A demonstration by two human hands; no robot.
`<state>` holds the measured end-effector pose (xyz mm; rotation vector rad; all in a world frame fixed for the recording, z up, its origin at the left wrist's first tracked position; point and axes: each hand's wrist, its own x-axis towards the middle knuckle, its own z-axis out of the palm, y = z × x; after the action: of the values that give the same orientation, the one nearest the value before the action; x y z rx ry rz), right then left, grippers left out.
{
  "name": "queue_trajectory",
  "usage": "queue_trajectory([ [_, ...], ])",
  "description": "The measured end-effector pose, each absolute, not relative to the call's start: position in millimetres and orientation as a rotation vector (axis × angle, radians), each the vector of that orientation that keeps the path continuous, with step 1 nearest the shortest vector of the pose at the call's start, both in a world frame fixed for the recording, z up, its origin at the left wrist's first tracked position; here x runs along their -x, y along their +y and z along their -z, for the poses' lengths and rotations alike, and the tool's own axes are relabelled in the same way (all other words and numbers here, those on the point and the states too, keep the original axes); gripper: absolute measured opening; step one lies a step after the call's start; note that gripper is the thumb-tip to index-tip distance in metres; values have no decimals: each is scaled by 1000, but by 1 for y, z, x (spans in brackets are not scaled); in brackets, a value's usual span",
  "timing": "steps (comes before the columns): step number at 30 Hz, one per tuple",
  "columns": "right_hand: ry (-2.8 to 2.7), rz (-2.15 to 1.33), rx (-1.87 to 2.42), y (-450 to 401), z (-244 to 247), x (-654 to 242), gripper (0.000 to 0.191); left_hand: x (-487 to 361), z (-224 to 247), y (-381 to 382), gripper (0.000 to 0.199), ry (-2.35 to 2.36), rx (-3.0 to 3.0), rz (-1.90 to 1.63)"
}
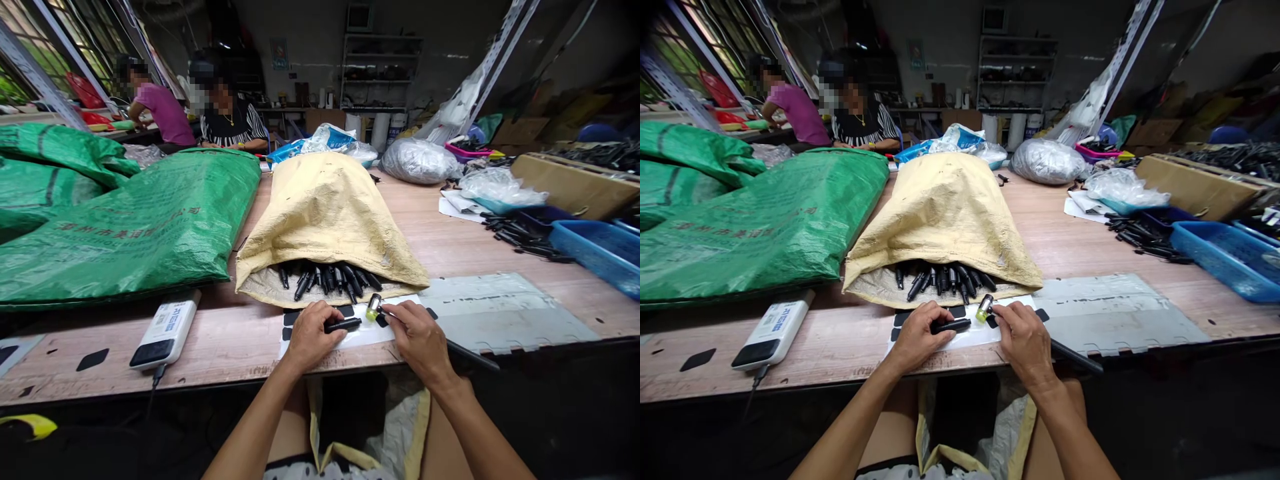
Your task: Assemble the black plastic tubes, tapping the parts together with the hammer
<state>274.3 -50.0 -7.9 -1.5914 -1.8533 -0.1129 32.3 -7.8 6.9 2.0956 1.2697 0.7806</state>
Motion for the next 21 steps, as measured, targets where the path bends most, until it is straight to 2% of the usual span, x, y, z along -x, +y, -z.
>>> queue_trajectory([
  [9,-1863,262,1640,-48,23,-273,22,-31,-5,-6,12,1255,-2100,-774],
  [14,-1872,278,1672,-49,21,-271,23,-28,-24,-22,11,1063,-2048,-786],
  [18,-1877,282,1688,-50,20,-270,23,-32,-40,-66,16,797,-1993,-466],
  [21,-1866,298,1689,-50,21,-270,24,-41,-17,-96,24,761,-1976,-208],
])
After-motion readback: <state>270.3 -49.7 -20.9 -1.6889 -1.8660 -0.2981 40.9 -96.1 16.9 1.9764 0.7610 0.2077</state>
